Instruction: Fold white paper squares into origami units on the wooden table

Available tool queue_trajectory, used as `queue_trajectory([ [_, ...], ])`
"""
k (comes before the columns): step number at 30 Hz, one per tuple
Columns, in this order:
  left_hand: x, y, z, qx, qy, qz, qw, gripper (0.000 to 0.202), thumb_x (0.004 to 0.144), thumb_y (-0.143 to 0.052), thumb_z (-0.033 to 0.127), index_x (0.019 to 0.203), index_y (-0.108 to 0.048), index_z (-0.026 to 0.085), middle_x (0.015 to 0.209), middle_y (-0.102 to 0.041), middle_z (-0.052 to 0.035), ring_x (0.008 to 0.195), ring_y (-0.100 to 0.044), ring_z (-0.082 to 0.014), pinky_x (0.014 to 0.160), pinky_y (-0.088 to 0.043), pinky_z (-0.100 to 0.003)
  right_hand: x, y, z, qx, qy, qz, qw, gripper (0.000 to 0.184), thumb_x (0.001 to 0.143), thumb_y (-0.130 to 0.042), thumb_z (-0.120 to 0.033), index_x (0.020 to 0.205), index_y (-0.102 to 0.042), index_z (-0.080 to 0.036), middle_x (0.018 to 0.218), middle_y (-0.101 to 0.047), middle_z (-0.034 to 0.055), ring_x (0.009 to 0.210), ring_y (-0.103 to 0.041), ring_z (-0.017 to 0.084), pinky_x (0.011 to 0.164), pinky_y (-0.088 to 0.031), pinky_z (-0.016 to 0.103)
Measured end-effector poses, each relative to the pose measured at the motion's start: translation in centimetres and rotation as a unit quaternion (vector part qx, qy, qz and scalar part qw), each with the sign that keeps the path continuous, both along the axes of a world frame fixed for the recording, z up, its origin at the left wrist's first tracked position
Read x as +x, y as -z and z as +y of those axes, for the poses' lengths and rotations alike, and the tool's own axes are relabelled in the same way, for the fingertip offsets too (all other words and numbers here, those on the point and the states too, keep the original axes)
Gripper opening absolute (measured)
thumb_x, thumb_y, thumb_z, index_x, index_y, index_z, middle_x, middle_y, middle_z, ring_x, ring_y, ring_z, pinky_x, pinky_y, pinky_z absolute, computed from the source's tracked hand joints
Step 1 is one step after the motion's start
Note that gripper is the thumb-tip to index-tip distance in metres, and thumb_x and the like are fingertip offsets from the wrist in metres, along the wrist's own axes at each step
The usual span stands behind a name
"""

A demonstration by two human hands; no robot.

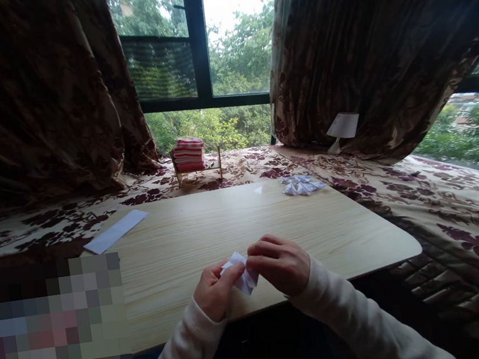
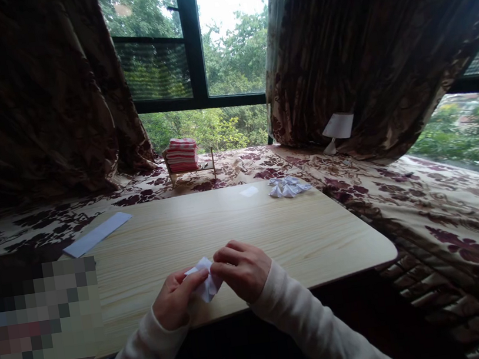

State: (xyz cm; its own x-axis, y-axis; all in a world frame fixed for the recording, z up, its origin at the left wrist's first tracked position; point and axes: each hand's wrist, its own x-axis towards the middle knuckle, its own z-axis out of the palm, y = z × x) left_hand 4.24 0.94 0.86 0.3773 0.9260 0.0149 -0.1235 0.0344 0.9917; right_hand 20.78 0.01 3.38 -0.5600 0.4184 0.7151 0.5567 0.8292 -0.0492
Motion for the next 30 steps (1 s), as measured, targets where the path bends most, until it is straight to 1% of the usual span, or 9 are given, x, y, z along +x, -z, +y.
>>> queue_trajectory([
  [3,0.1,0.2,0.0,-0.007,-0.011,0.010,1.000,0.027,0.070,-0.059,0.037,0.060,-0.059,0.012,0.053,-0.049,0.0026,0.051,-0.039,-0.0072,0.050,-0.030,-0.019,0.0,0.1,-0.1,-0.006,-0.008,0.010,1.000,0.019,0.083,-0.042,-0.010,0.081,-0.059,-0.017,0.077,-0.061,0.0065,0.067,-0.047,0.014,0.061,-0.043,0.025],
  [8,0.2,0.0,-0.2,0.015,-0.013,0.026,0.999,0.026,0.070,-0.059,0.036,0.064,-0.060,0.011,0.055,-0.049,0.0017,0.053,-0.040,-0.0079,0.051,-0.032,-0.020,0.1,0.1,-0.2,-0.025,-0.004,0.033,0.999,0.016,0.082,-0.045,-0.011,0.082,-0.060,-0.017,0.076,-0.061,0.0068,0.068,-0.047,0.015,0.062,-0.044,0.026],
  [12,0.2,-0.1,-0.3,0.027,-0.009,0.046,0.999,0.019,0.066,-0.061,0.029,0.066,-0.061,0.010,0.056,-0.049,0.0018,0.054,-0.040,-0.0084,0.052,-0.032,-0.021,0.2,0.2,0.0,-0.042,-0.002,0.042,0.998,0.014,0.081,-0.046,-0.012,0.082,-0.060,-0.016,0.077,-0.061,0.0070,0.069,-0.048,0.015,0.063,-0.044,0.027],
  [16,0.2,-0.1,-0.4,0.033,-0.011,0.059,0.998,0.013,0.064,-0.062,0.023,0.067,-0.063,0.011,0.056,-0.051,0.0018,0.054,-0.042,-0.0088,0.053,-0.033,-0.021,0.3,0.1,0.2,-0.078,0.003,0.066,0.995,0.013,0.080,-0.048,-0.014,0.084,-0.060,-0.017,0.078,-0.061,0.0063,0.071,-0.050,0.015,0.063,-0.045,0.028],
  [18,0.2,-0.1,-0.3,0.021,-0.020,0.044,0.999,0.016,0.063,-0.063,0.024,0.072,-0.066,0.011,0.058,-0.056,0.0005,0.056,-0.046,-0.0106,0.055,-0.035,-0.023,0.2,0.0,0.1,-0.100,0.011,0.094,0.991,0.015,0.079,-0.050,-0.015,0.091,-0.059,-0.018,0.078,-0.060,0.0055,0.072,-0.051,0.016,0.064,-0.045,0.028],
  [21,0.2,-0.3,-0.1,-0.002,-0.064,-0.001,0.998,0.024,0.062,-0.066,0.028,0.079,-0.068,0.011,0.065,-0.064,-0.0021,0.063,-0.053,-0.0140,0.062,-0.039,-0.024,0.0,0.0,-0.5,-0.141,0.015,0.137,0.980,0.028,0.076,-0.055,-0.017,0.104,-0.053,-0.019,0.088,-0.059,0.0059,0.074,-0.054,0.015,0.065,-0.047,0.028],
  [25,0.2,-0.5,0.2,-0.025,-0.123,-0.042,0.991,0.027,0.057,-0.072,0.030,0.078,-0.069,0.014,0.069,-0.068,-0.0013,0.067,-0.057,-0.0146,0.067,-0.042,-0.023,-0.6,0.7,-1.2,-0.186,0.009,0.149,0.971,0.040,0.070,-0.061,-0.021,0.109,-0.050,-0.022,0.104,-0.053,0.0081,0.075,-0.056,0.015,0.060,-0.048,0.026],
  [28,0.1,-0.7,0.3,-0.029,-0.138,-0.053,0.989,0.025,0.055,-0.073,0.029,0.076,-0.069,0.015,0.067,-0.068,-0.0004,0.066,-0.058,-0.0145,0.067,-0.043,-0.023,-1.4,1.4,-1.1,-0.198,0.009,0.172,0.965,0.043,0.068,-0.062,-0.021,0.109,-0.049,-0.023,0.100,-0.054,0.0069,0.069,-0.056,0.013,0.054,-0.048,0.024],
  [30,0.0,-0.8,0.4,-0.031,-0.120,-0.062,0.990,0.024,0.056,-0.072,0.028,0.075,-0.069,0.014,0.066,-0.068,-0.0010,0.066,-0.059,-0.0151,0.067,-0.043,-0.023,-1.9,1.5,-0.9,-0.196,0.014,0.189,0.962,0.038,0.069,-0.058,-0.016,0.106,-0.051,-0.022,0.091,-0.056,0.0051,0.063,-0.054,0.011,0.051,-0.047,0.022],
])
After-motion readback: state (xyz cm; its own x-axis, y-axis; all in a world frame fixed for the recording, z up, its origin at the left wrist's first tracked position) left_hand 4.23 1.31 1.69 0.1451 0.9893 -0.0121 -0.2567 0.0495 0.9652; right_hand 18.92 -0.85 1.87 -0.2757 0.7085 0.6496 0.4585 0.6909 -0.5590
